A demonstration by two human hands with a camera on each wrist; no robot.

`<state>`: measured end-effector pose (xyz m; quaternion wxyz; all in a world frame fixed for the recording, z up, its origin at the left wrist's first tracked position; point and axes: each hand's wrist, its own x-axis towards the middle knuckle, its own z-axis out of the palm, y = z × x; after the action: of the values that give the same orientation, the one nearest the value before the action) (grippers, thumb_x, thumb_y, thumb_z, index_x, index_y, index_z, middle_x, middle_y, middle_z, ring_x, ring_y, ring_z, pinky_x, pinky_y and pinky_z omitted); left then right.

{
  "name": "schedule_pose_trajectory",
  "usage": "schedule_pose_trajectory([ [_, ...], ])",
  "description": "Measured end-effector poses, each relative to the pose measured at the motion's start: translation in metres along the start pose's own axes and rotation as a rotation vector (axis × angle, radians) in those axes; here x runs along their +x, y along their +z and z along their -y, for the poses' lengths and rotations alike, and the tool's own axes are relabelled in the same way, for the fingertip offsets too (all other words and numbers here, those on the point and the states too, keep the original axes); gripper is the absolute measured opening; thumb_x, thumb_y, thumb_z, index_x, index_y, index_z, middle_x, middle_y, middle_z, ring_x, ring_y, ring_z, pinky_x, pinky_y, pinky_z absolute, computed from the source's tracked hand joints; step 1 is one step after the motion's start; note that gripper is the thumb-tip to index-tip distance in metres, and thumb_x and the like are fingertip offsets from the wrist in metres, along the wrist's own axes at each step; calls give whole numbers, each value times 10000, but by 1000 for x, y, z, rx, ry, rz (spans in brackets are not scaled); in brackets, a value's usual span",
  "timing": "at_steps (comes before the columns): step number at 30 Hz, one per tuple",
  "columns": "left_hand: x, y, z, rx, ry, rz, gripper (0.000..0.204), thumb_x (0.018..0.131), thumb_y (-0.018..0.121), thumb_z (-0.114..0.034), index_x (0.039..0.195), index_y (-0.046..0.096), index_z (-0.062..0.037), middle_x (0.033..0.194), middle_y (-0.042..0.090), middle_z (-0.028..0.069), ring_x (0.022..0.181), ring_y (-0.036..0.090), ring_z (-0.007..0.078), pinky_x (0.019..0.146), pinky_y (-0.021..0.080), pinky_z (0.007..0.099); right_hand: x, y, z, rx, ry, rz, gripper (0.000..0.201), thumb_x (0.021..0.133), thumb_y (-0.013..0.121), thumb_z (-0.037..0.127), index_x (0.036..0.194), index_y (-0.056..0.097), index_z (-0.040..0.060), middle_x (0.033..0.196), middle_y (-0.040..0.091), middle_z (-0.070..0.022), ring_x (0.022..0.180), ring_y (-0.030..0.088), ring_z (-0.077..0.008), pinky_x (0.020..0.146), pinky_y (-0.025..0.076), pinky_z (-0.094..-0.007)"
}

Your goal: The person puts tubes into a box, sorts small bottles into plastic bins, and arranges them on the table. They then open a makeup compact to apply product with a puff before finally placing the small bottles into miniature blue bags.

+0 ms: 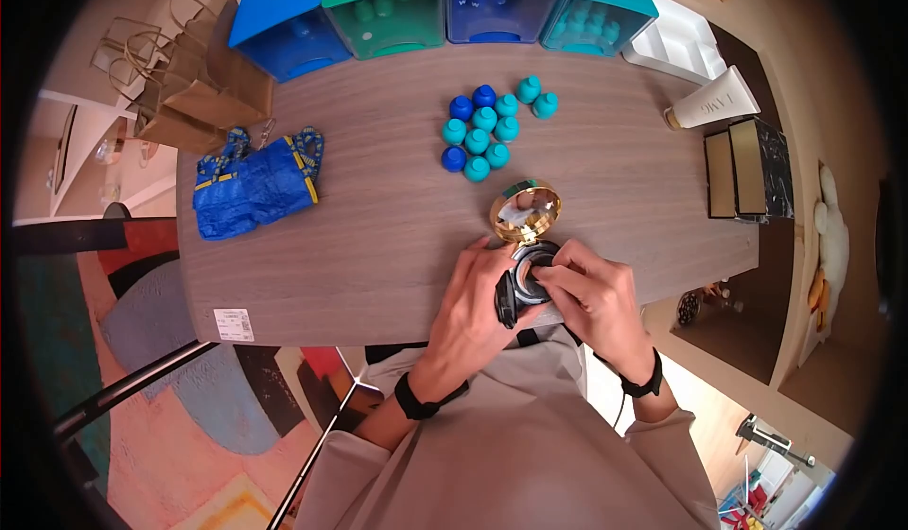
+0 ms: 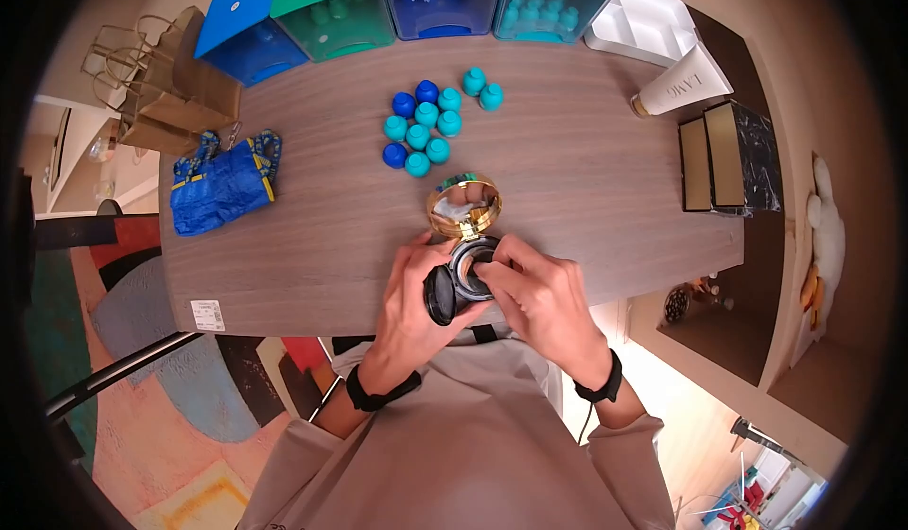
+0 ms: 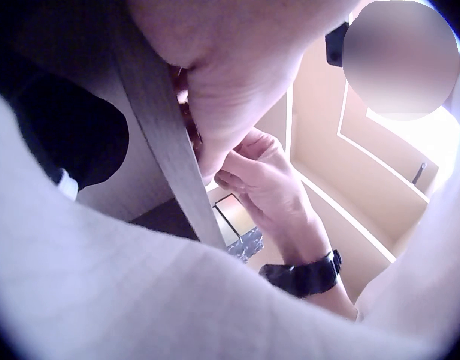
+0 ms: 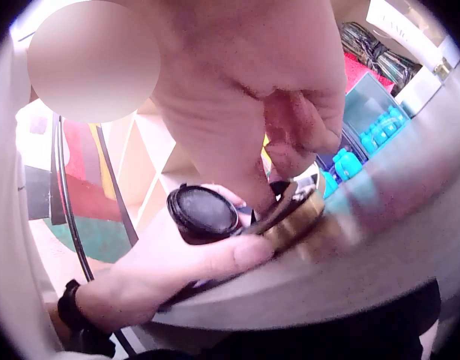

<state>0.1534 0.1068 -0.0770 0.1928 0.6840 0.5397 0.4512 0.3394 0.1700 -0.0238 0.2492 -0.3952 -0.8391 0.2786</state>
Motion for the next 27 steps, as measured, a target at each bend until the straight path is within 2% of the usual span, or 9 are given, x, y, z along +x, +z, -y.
schedule_pose_trajectory([
  [4,1,0,-1,-14,10,0,871,724,983,-57,1430,483,44,1325,618,216,1248,640,484,1059,584,532,7,-16,5,-65,-33,56,247,771,809,-47,1003,789,35,878,630,-66,633,649,-263,555,507,-382],
  [7,-1,1,1,-7,10,-11,880,719,983,-52,1434,480,43,1327,623,218,1249,641,483,1060,585,530,6,-6,4,-24,-49,-45,262,759,808,-50,1003,793,45,873,628,-63,632,650,-251,548,500,-377],
  [10,1,-1,-1,-13,-8,-3,891,714,985,-48,1437,472,43,1334,628,223,1249,641,488,1065,582,536,4,-8,1,-38,-44,53,259,763,805,-52,1003,797,45,874,628,-58,630,652,-238,545,500,-370],
  [13,0,0,1,-22,2,0,884,712,984,-46,1427,470,42,1331,631,224,1242,643,488,1070,580,539,6,-16,8,-38,-55,17,241,774,804,-45,1003,791,28,884,631,-62,630,654,-239,550,508,-377],
  [16,1,0,0,-10,16,-6,865,718,983,-49,1410,473,39,1326,633,223,1234,645,488,1071,580,541,4,-7,7,-14,-65,-140,228,784,806,-41,1005,788,14,887,634,-68,620,650,-243,542,508,-371],
  [19,3,-1,-1,-14,1,-6,854,725,984,-54,1403,473,37,1323,632,226,1235,644,491,1070,580,542,0,-2,-4,-38,-88,-11,231,794,808,-37,1020,794,12,887,638,-71,599,642,-238,528,504,-364],
  [22,1,-1,-1,-18,-6,-4,865,728,984,-57,1417,472,41,1322,629,228,1241,642,495,1069,582,541,1,-10,4,-62,-116,-78,258,792,808,-33,1045,797,14,898,643,-71,601,642,-228,526,505,-359],
  [24,1,0,0,-12,5,-8,875,727,985,-59,1428,472,45,1322,627,227,1245,640,496,1068,583,538,-2,-3,5,-78,-102,-210,271,779,810,-16,1049,792,7,902,644,-70,604,640,-215,532,510,-363],
  [27,0,0,1,-15,-19,-3,885,728,988,-66,1439,473,46,1324,625,225,1252,638,498,1067,582,538,-7,10,-9,-129,-136,-89,270,775,831,-25,1042,803,3,889,633,-66,588,620,-205,517,493,-352],
])
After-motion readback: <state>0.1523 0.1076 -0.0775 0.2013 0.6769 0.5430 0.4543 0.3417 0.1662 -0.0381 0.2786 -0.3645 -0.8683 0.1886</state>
